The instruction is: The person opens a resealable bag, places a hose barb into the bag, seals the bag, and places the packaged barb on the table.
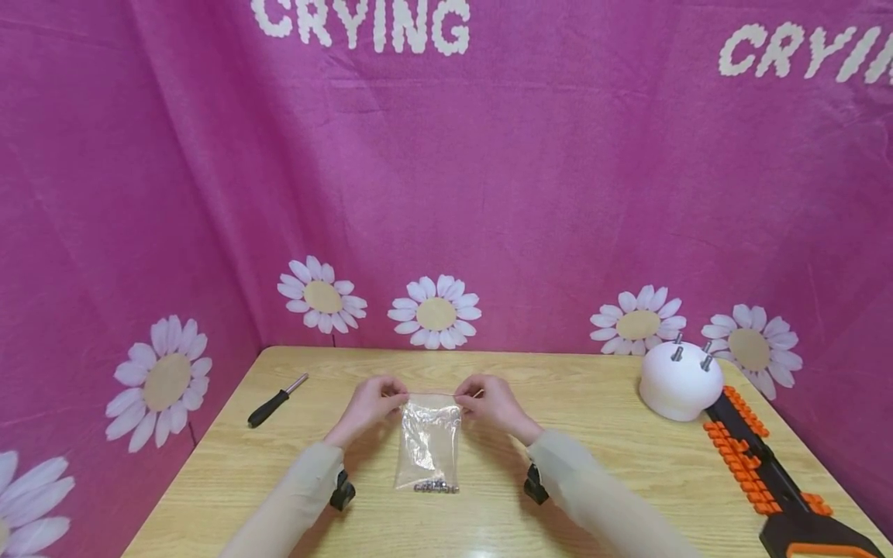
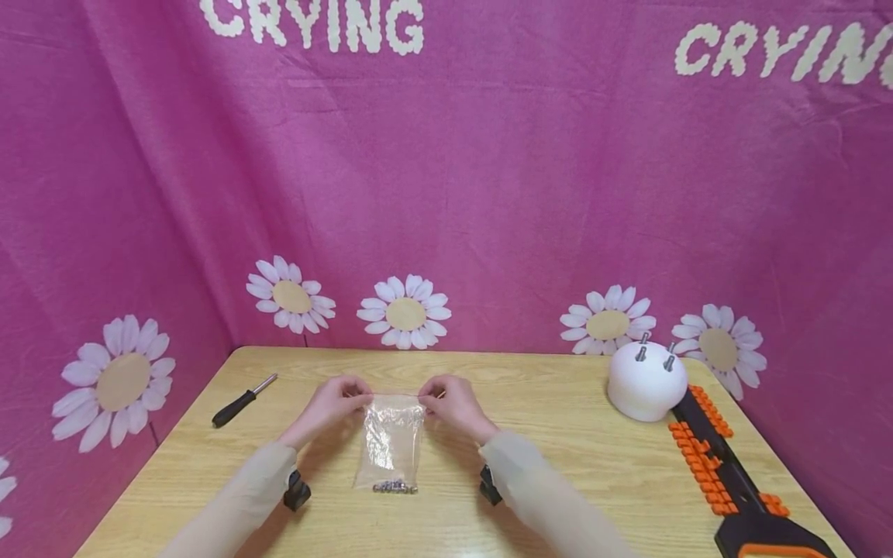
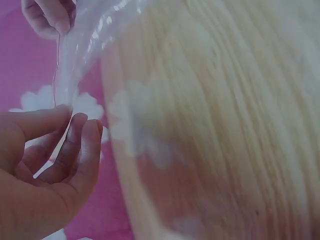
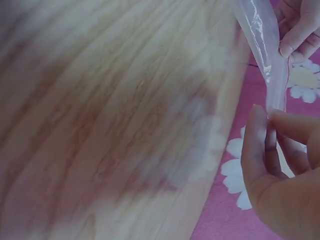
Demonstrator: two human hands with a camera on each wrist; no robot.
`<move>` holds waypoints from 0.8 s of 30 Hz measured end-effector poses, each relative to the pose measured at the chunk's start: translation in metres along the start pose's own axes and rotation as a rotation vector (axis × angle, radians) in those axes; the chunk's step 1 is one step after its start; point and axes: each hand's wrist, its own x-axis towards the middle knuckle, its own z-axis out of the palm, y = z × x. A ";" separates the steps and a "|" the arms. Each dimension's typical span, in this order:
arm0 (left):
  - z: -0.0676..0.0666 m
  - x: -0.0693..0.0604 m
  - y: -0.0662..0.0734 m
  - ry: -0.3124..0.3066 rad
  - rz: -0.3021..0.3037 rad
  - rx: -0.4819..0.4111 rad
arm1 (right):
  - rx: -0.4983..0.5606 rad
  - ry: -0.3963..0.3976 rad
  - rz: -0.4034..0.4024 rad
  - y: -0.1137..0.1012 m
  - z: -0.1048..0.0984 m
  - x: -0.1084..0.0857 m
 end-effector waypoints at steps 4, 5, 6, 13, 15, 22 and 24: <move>0.003 0.008 -0.009 -0.024 -0.012 0.084 | -0.129 -0.008 -0.049 0.006 0.004 0.006; 0.004 0.010 -0.011 -0.026 0.001 0.110 | -0.163 -0.007 -0.063 0.007 0.005 0.007; 0.005 0.011 -0.012 -0.029 0.003 0.125 | -0.196 -0.007 -0.079 0.007 0.006 0.007; 0.013 0.018 -0.014 -0.019 0.032 0.239 | -0.377 0.024 -0.142 0.009 0.011 0.010; 0.014 0.020 -0.014 -0.020 0.022 0.267 | -0.406 0.029 -0.145 0.010 0.013 0.010; 0.017 0.025 -0.016 -0.011 0.058 0.376 | -0.444 0.052 -0.152 0.011 0.016 0.011; 0.017 0.024 -0.016 -0.012 0.055 0.382 | -0.443 0.053 -0.142 0.012 0.015 0.010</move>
